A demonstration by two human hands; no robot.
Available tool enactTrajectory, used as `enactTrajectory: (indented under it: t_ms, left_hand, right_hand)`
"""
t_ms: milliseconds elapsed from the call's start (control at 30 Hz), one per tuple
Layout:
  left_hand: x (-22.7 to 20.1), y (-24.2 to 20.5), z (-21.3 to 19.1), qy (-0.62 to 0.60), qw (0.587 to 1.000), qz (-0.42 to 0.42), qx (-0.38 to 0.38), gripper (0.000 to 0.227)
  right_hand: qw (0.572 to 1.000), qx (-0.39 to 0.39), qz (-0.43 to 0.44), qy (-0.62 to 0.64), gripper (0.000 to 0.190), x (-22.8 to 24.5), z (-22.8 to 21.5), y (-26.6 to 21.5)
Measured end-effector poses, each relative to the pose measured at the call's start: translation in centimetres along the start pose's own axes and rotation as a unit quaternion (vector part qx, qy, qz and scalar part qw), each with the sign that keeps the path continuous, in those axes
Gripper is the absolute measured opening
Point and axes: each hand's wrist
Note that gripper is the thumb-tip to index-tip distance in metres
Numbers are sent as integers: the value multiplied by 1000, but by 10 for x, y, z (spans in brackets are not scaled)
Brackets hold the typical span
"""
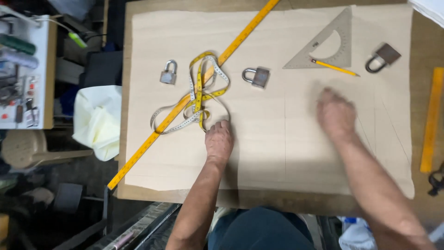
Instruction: The person measures and marks a large sheet of paper using a tape measure, ruler, and set square. They draw straight lines and angles to create a pattern, repeatedly repositioning the tools to ensure accuracy.
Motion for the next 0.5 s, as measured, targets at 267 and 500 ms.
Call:
enactTrajectory:
  t_ms: [267, 500]
  left_hand:
    - [-64, 32, -197, -350, 751, 188, 528, 15]
    - [-73, 56, -148, -759, 375, -265, 462, 9]
  right_hand:
    - [812, 196, 74, 545, 59, 128, -104, -163]
    - [507, 124, 259, 813, 52, 133, -101, -298]
Point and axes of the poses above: each hand's wrist, its own y-axis towards the middle knuckle, its own z-axis out of the palm, x = y × z, and after that the axes turned 15 degrees about -x, right-handed
